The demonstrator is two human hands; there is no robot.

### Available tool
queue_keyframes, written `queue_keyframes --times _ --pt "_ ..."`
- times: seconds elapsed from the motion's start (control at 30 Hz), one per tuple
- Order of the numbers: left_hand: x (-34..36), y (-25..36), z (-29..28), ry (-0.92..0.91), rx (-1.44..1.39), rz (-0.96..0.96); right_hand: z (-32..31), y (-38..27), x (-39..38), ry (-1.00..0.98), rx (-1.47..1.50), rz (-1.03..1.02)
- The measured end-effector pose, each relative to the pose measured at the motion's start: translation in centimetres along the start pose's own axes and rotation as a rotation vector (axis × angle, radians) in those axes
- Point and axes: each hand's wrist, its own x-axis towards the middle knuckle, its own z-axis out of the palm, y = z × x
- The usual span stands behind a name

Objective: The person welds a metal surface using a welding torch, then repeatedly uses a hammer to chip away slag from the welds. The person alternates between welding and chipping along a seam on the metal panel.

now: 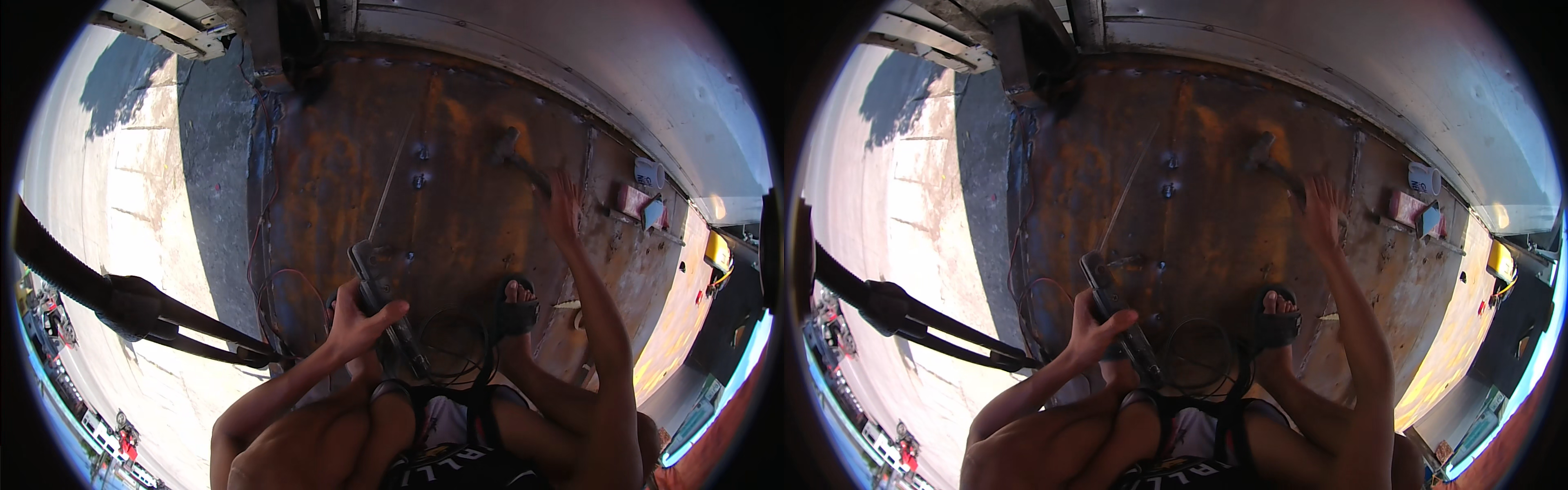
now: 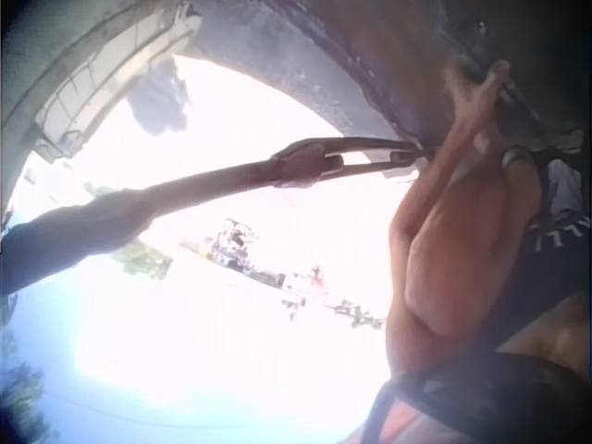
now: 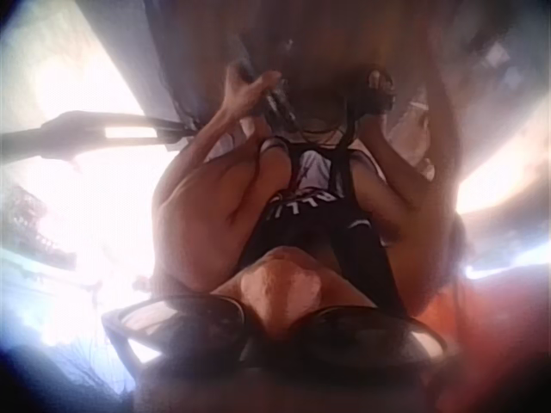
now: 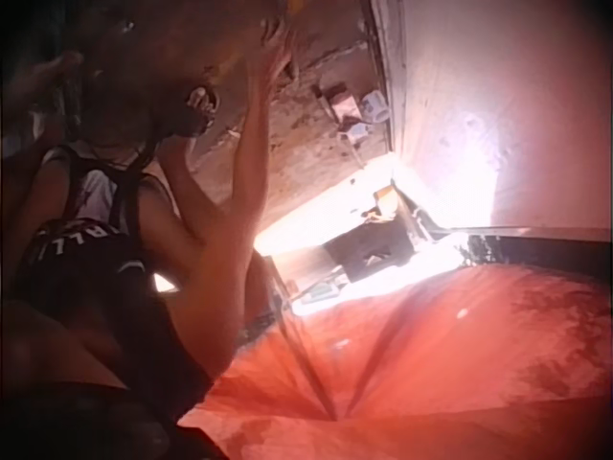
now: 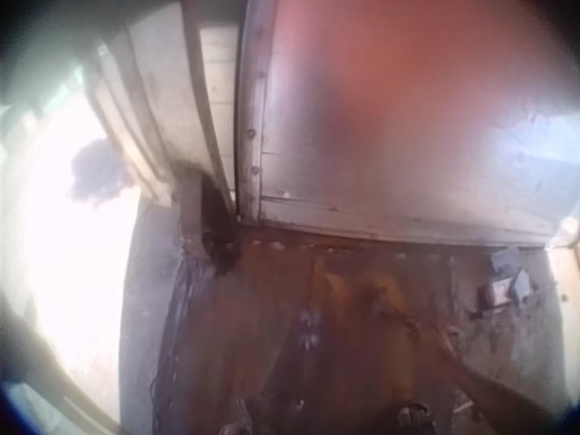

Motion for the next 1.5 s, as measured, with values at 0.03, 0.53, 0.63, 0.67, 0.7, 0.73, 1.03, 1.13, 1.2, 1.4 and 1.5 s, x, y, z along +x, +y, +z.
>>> queue_keyframes --times 0.03,0.53,0.63,0.67,0.7,0.73,1.03,1.13,1.2,1.4,1.5 --pt "0.0 -0.2 0.0 -0.012 0.014 -0.047 -0.9 -1.6 0.5 -0.028 0.086 -0.041" --pt "-0.4 -3.5 0.5 -0.074 0.072 -0.059 -8.8 -26.6 -10.8 -0.990 1.161 0.454" --pt "-0.3 -4.5 0.0 -0.078 0.070 -0.051 -8.3 -27.1 -11.5 -0.878 1.169 0.434" --pt "-0.3 -4.5 -0.2 -0.071 0.080 -0.054 -8.3 -27.1 -11.4 -0.911 1.166 0.455" --pt "-0.3 -4.4 -0.1 -0.066 0.092 -0.056 -8.2 -27.0 -11.3 -0.941 1.163 0.477" --pt "-0.2 -4.2 0.0 -0.067 0.094 -0.042 -8.2 -27.0 -11.5 -0.942 1.156 0.480" --pt "-0.1 -4.1 0.4 -0.072 0.018 -0.039 -8.2 -27.1 -11.4 -0.955 1.153 0.505" --pt "0.1 -4.5 0.2 -0.061 0.059 -0.013 -8.2 -27.1 -11.3 -0.950 1.158 0.498" --pt "0.1 -4.6 0.2 -0.061 0.081 -0.009 -8.1 -27.2 -11.4 -0.933 1.158 0.493" --pt "0.3 -3.9 0.2 -0.095 0.054 -0.047 -7.9 -27.1 -11.6 -0.972 1.135 0.509" --pt "0.4 -4.1 0.0 -0.112 0.053 -0.068 -7.7 -27.1 -11.7 -0.953 1.147 0.501"
